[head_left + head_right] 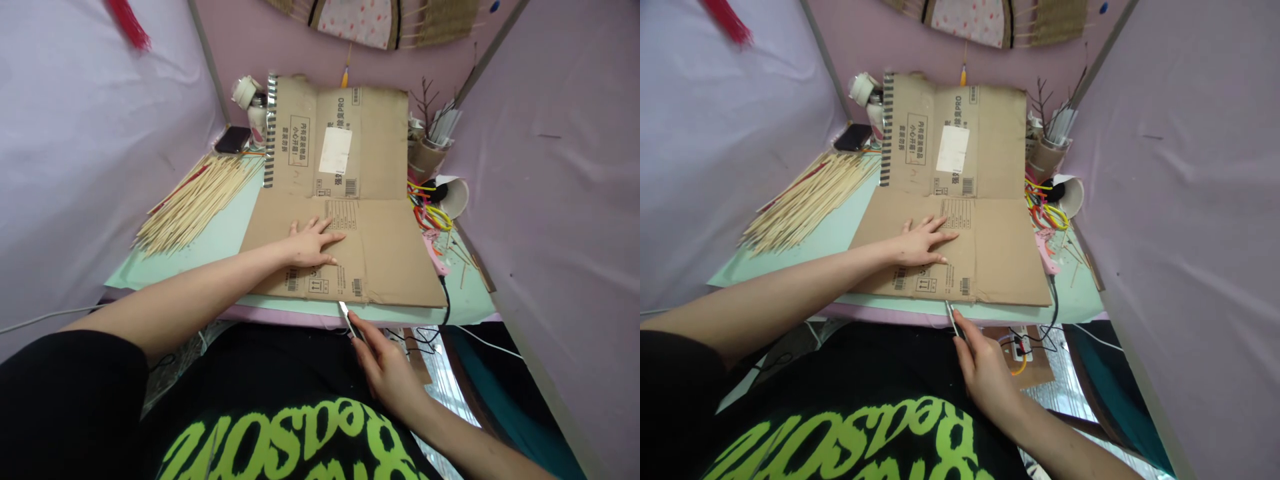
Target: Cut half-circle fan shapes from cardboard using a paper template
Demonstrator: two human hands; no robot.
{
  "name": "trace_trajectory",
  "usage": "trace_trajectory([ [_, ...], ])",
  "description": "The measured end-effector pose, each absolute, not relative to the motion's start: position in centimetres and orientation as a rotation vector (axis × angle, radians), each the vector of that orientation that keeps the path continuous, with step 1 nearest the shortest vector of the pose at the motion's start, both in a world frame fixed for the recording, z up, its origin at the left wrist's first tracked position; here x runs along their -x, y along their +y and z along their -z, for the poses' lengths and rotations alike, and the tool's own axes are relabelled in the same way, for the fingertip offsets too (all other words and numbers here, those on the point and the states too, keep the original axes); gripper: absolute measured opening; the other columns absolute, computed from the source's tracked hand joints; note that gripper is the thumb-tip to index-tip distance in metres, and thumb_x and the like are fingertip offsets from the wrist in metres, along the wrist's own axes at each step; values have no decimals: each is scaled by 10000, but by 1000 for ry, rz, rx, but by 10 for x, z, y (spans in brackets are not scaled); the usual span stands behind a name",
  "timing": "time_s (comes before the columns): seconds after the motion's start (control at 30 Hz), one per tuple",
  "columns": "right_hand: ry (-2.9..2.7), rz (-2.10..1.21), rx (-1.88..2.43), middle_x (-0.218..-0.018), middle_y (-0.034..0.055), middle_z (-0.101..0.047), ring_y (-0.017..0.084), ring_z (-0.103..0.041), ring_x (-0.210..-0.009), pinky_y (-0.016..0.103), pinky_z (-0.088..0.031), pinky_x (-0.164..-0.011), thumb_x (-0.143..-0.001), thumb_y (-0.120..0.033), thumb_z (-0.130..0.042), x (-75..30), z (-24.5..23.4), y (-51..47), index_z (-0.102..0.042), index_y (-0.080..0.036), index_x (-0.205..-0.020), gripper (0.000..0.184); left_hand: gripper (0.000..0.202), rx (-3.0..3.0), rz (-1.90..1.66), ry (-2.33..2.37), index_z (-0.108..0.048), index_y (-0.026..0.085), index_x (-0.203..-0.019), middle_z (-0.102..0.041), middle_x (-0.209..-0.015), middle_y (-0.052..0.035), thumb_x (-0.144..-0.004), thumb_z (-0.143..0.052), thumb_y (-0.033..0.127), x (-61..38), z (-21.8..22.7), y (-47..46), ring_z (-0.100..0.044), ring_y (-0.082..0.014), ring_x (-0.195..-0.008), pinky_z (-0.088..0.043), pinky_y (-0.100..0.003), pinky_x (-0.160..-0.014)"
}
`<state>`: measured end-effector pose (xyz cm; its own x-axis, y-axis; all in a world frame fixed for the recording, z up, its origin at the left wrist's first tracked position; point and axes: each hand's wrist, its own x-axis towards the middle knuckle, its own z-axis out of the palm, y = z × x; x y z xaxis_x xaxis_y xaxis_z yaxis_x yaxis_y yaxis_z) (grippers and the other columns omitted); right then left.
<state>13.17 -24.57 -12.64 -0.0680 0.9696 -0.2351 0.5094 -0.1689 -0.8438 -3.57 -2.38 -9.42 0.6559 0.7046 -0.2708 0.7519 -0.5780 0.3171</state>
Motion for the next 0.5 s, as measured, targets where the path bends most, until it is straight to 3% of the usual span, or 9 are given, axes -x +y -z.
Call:
trace_trajectory([
  [0.1, -1665, -1068, 1648, -1220, 122, -655, 244, -642, -1084, 387, -502, -955, -932, -335, -424, -138, 128, -252, -529, -174, -1342, 453, 750, -2472, 165, 1141, -296, 376, -1462, -22, -1616, -70, -794, -523, 633, 36, 94, -24, 16, -378, -1455, 4, -725, -1046],
  [0.17, -1673, -1057, 1646, -1252, 111, -639, 245, -609, -1149, 387, -482, -986, -929, -330, -434, -139, 130, -253, -533, -187, -1339, 446, 752, -2469, 170, 1140, -290, 378, -1463, -15, -1616, -71, -795, -523, 633, 36, 94, -24, 22, -371, -1457, 4, -725, -1045],
  [0.23, -1641, -1073, 1663, -1151, 105, -689, 249, -654, -1065, 380, -527, -915, -927, -343, -443, -137, 132, -251, -535, -198, -1340, 447, 752, -2466, 175, 1141, -287, 377, -1464, -12, -1615, -73, -796, -527, 626, 36, 93, -24, 28, -362, -1458, 5, -722, -1047],
  [0.37, -1576, -1121, 1689, -824, 73, -728, 226, -698, -694, 364, -579, -707, -934, -362, -419, -130, 133, -240, -507, -184, -1366, 475, 745, -2461, 172, 1149, -293, 376, -1461, -9, -1615, -75, -797, -529, 619, 35, 92, -25, 34, -358, -1459, 4, -724, -1044],
  [0.43, -1573, -1142, 1691, -746, 53, -714, 201, -660, -563, 370, -577, -691, -939, -367, -405, -127, 132, -238, -490, -174, -1376, 486, 748, -2461, 174, 1145, -290, 376, -1463, -11, -1615, -76, -797, -523, 626, 35, 93, -25, 33, -361, -1459, 3, -723, -1044],
  [0.5, -1586, -1150, 1695, -792, 63, -724, 198, -666, -575, 377, -574, -735, -941, -370, -400, -127, 130, -240, -489, -173, -1377, 487, 750, -2464, 171, 1144, -290, 374, -1464, -16, -1615, -77, -797, -519, 632, 36, 94, -24, 29, -365, -1458, 9, -716, -1049],
])
